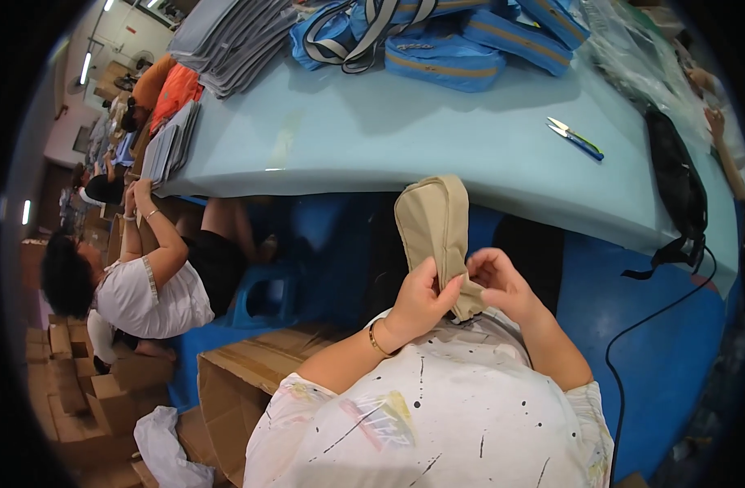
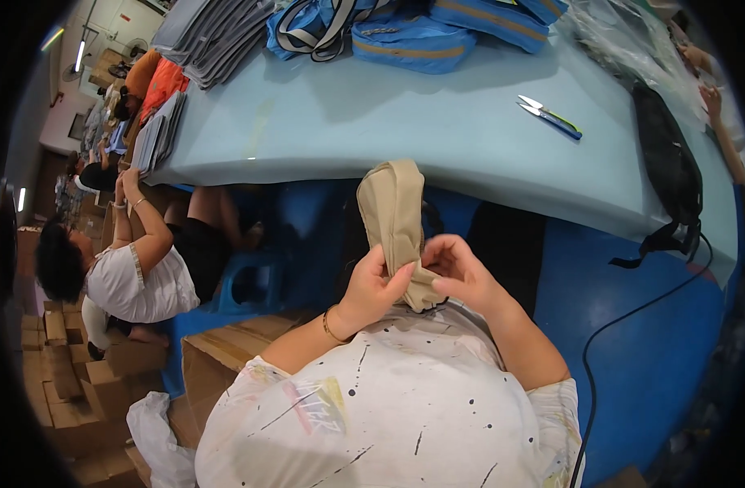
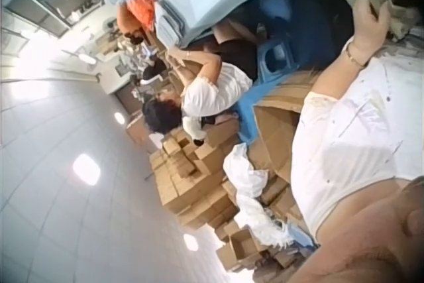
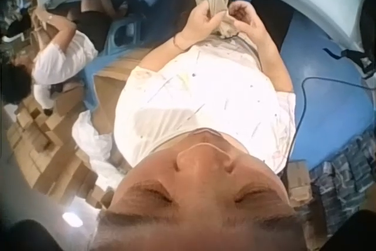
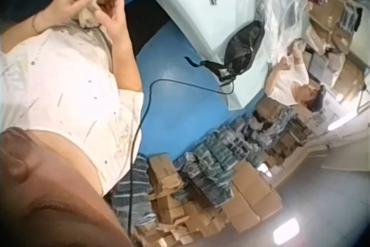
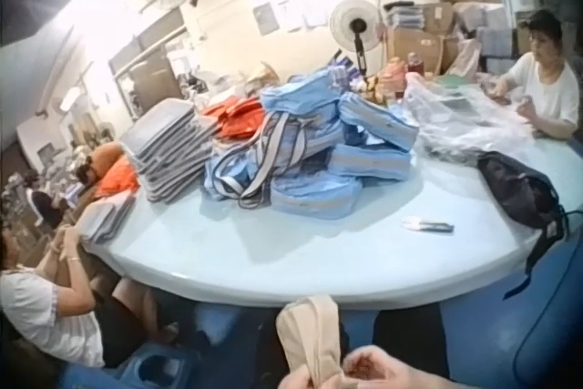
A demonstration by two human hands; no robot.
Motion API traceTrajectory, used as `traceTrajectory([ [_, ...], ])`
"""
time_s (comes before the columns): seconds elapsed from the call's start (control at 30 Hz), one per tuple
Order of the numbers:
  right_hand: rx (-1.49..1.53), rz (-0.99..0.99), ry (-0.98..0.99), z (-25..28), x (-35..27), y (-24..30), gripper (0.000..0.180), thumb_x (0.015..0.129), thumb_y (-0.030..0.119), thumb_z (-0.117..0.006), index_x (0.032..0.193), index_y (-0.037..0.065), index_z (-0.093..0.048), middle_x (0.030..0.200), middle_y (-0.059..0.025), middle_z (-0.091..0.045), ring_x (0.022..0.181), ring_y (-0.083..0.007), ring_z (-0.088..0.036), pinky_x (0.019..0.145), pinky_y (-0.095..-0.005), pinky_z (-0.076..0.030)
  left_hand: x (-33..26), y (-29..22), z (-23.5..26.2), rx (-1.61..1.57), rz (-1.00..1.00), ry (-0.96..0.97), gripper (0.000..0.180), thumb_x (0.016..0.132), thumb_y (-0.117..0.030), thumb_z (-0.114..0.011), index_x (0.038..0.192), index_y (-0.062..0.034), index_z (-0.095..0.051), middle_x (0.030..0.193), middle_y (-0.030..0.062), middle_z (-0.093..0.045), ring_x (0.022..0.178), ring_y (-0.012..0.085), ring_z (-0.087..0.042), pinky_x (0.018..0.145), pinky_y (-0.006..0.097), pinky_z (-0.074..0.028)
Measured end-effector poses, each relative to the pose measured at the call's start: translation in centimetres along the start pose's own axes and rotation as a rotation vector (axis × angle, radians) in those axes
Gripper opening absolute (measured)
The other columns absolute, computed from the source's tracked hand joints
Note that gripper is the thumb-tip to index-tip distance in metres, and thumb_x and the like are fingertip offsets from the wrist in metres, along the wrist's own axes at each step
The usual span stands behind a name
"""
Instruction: Checking, trimming, and packaging small pouches/bags in a manufacturing workshop.
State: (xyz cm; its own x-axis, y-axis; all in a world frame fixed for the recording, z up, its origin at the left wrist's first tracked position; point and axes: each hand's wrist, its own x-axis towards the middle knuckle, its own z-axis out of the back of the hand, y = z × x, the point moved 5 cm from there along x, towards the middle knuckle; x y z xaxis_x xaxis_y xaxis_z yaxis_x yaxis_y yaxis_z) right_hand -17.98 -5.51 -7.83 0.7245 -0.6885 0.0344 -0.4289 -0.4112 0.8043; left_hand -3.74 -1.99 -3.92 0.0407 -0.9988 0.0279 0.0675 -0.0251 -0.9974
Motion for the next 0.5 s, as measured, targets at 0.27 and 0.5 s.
traceTrajectory([
  [0.27,-0.420,0.082,-0.451,-1.1,0.9,2.7,0.058,0.086,0.013,-0.062,0.135,-0.001,-0.034,0.121,-0.0109,-0.051,0.110,-0.0151,-0.049,0.094,-0.0294,-0.040,-0.5,-1.9,-3.9,0.598,-0.269,0.313,0.021,0.081,-0.020,-0.067,0.088,-0.0027,-0.057,0.078,0.0135,-0.059,0.065,0.0321,-0.057,0.059,0.037,-0.047],
  [0.5,-0.310,0.210,-0.426,1.4,-0.3,2.6,0.030,0.091,0.009,-0.057,0.119,0.002,-0.050,0.106,-0.0021,-0.058,0.096,-0.0080,-0.052,0.085,-0.0243,-0.042,0.6,-6.9,1.4,0.763,-0.827,-0.171,0.022,0.077,-0.016,-0.071,0.091,-0.0072,-0.056,0.098,0.0077,-0.060,0.095,0.0304,-0.056,0.086,0.040,-0.042],
])
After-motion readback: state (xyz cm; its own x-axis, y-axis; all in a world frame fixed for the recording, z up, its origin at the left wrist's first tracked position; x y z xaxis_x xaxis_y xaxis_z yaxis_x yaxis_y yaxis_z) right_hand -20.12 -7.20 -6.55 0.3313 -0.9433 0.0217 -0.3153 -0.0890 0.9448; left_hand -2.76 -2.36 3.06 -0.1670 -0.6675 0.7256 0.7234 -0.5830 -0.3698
